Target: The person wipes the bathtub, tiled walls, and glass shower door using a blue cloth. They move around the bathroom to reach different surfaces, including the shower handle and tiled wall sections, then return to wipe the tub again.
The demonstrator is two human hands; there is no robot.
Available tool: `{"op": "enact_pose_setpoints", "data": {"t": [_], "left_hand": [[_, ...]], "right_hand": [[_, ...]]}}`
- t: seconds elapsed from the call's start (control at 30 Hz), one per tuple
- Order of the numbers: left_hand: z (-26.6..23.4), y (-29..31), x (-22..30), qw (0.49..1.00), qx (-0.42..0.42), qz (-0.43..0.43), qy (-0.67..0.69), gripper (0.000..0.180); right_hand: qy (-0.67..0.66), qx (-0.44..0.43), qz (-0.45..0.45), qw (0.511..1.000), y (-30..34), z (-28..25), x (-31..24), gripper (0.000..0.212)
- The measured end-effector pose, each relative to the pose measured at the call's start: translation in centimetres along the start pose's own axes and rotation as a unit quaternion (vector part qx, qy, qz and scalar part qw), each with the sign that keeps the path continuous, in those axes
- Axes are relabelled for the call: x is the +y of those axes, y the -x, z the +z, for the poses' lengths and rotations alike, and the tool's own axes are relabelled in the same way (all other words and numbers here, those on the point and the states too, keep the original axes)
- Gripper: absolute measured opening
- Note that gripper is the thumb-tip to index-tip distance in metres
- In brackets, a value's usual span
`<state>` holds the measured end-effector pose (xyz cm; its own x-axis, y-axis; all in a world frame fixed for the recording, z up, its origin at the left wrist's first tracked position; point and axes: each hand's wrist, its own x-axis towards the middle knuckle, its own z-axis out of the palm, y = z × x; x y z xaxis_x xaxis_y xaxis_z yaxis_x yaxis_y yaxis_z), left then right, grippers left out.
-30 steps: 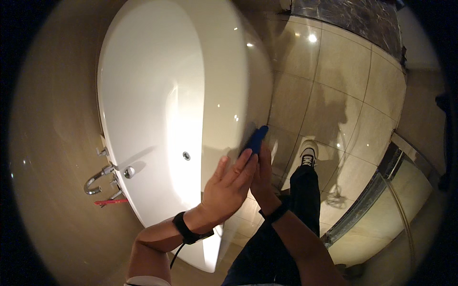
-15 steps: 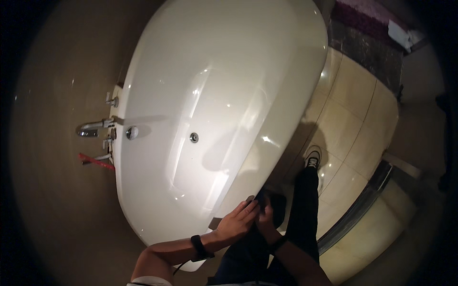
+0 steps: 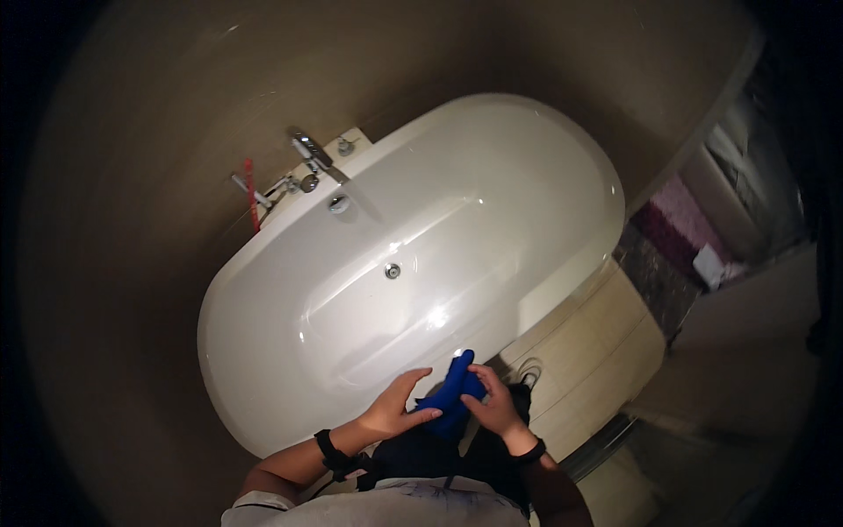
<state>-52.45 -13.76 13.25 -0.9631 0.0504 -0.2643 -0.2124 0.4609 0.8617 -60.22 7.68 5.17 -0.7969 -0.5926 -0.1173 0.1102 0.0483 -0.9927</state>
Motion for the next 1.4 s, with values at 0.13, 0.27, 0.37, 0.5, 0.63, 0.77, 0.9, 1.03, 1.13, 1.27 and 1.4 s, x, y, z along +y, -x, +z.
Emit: {"op": "enact_pose_setpoints", "data": {"t": [0.13,0.27,0.37,0.5,0.63,0.77,0.9,1.03,1.13,1.27,1.4], "left_hand": [[0.3,3.2,1.8,0.994,0.042,-0.046,0.092,0.055],[-0.3,6.0,2.9,0.985,0.129,-0.027,0.11,0.038],[-1.5,7.7,3.3,0.99,0.138,0.009,0.035,0.033],[-0.7,9.8,4.5,0.984,0.178,0.004,0.021,0.032],[1.5,10.9,6.2,0.965,0.256,-0.031,0.049,0.03],[2.9,10.5,7.7,0.942,0.336,0.002,0.021,0.028],[4.3,9.8,9.0,0.931,0.361,-0.004,0.045,0.025],[5.6,9.1,9.5,0.92,0.389,-0.017,0.036,0.026],[6.7,8.9,9.8,0.898,0.439,-0.041,0.008,0.037],[8.0,9.0,9.7,0.877,0.436,-0.089,0.182,0.046],[9.0,9.3,9.0,0.865,0.452,-0.13,0.176,0.038]], "right_hand": [[0.141,-0.039,-0.103,0.984,-0.7,2.7,-6.3,0.05],[0.019,-0.032,-0.075,0.996,-0.5,5.2,-9.4,0.06],[-0.054,-0.094,-0.024,0.994,-1.1,5.2,-10.9,0.066],[0.061,-0.224,-0.025,0.972,-1.9,3.4,-12.0,0.05],[0.078,-0.234,0.008,0.969,-0.8,1.8,-11.7,0.031],[0.077,-0.197,0.043,0.976,0.1,0.5,-10.9,0.03],[0.058,-0.204,-0.04,0.976,0.2,-0.8,-10.6,0.031],[0.031,-0.275,0.062,0.959,0.0,-2.1,-10.9,0.031],[0.052,-0.233,0.054,0.97,-0.2,-2.5,-10.8,0.024],[0.011,-0.205,0.051,0.977,-0.5,-2.3,-10.1,0.02],[0.032,-0.24,0.012,0.97,-0.7,-1.4,-9.1,0.021]]}}
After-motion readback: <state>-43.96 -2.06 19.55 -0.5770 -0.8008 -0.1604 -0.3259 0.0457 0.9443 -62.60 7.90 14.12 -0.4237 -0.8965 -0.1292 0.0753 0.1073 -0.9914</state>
